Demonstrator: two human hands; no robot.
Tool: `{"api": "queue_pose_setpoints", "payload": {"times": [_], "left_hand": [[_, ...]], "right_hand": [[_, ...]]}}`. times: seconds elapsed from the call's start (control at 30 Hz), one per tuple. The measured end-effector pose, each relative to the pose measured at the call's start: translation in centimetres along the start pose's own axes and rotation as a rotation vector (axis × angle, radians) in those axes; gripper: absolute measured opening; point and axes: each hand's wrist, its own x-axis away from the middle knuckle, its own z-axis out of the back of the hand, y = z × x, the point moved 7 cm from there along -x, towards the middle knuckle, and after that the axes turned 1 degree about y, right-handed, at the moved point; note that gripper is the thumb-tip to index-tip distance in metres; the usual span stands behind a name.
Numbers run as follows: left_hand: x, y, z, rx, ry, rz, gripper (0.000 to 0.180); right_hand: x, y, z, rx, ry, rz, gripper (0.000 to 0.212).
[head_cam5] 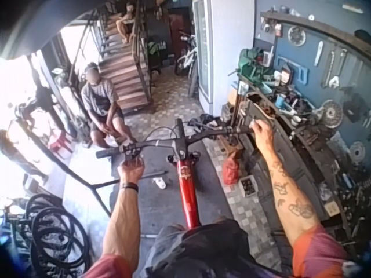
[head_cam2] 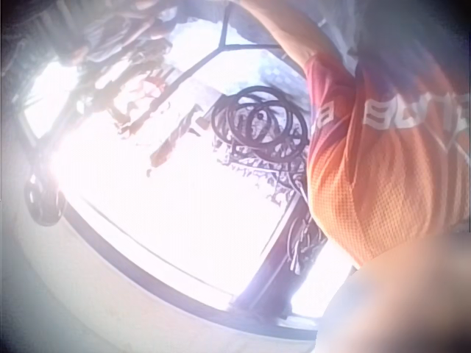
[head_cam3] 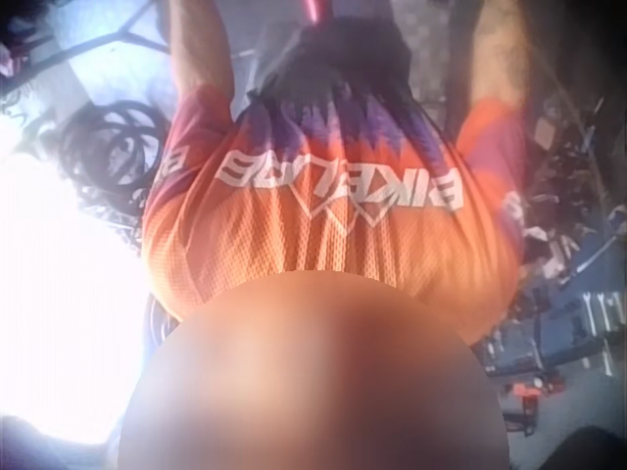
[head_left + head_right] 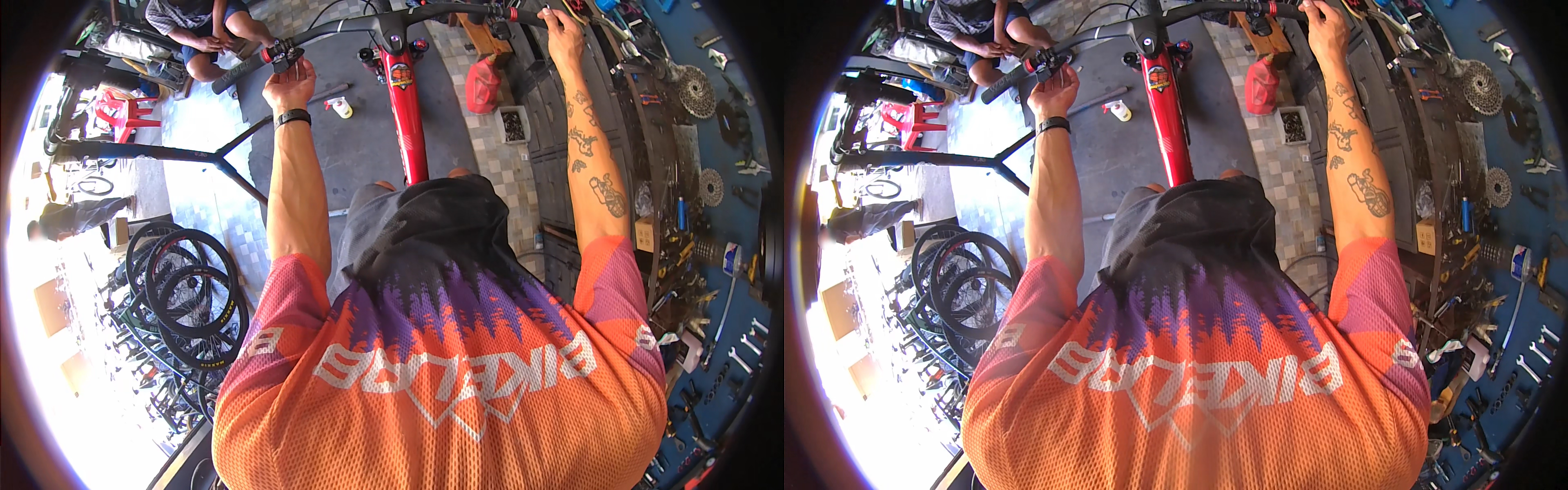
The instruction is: The person adjusts the handlebar and brake levers on a red bicycle mounted on a repair stand. They use a torque wrench to tighten bolts on the handlebar stem and then test the brake levers by hand.
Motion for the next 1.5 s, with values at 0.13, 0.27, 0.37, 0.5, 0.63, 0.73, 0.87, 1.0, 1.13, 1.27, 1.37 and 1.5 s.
{"api": "queue_pose_setpoints", "payload": {"times": [0.13, 0.27, 0.37, 0.5, 0.63, 0.73, 0.87, 1.0, 1.13, 1.27, 1.37, 1.5], "left_hand": [[1.0, -0.3, 0.0, -0.107, -0.030, -0.042, 0.040], [1.1, -0.7, 2.2, -0.138, 0.220, 0.026, 0.038], [0.7, -0.3, 1.1, -0.142, 0.081, -0.016, 0.038], [1.4, -0.7, 2.0, -0.227, 0.174, 0.020, 0.037], [1.7, -1.6, 0.9, -0.167, 0.050, 0.052, 0.040], [1.5, -1.7, 0.9, -0.194, 0.026, 0.013, 0.039], [1.5, -1.5, 2.1, -0.159, 0.103, 0.011, 0.034], [1.1, -0.7, 1.8, -0.224, 0.056, -0.042, 0.035], [0.6, -0.6, 0.4, -0.223, -0.026, -0.010, 0.038], [3.1, 1.8, 1.7, -0.452, 0.190, -0.127, 0.042], [7.1, 5.9, -0.1, -1.090, 0.126, -0.405, 0.040], [11.5, 6.7, -11.0, -1.903, -0.457, -1.453, 0.048]], "right_hand": [[-0.1, 0.0, 0.2, 0.042, 0.043, 0.102, 0.039], [0.1, -0.4, 0.2, 0.058, 0.090, 0.132, 0.038], [0.4, -0.6, 0.2, 0.065, 0.096, 0.096, 0.035], [0.6, -1.1, 0.4, 0.049, 0.108, 0.092, 0.034], [0.7, -1.7, 0.5, 0.081, 0.110, 0.113, 0.035], [0.7, -1.8, 0.5, 0.075, 0.098, 0.096, 0.035], [0.8, -1.9, 0.6, 0.098, 0.116, 0.099, 0.035], [0.5, -1.9, 0.7, 0.076, 0.132, 0.093, 0.035], [0.4, -1.9, 0.5, 0.098, 0.113, 0.069, 0.035], [0.7, -1.6, 0.6, 0.101, 0.107, 0.021, 0.036], [0.8, -1.3, 0.7, 0.108, 0.117, 0.026, 0.037], [0.5, -1.3, 0.7, 0.061, 0.103, 0.141, 0.037]]}}
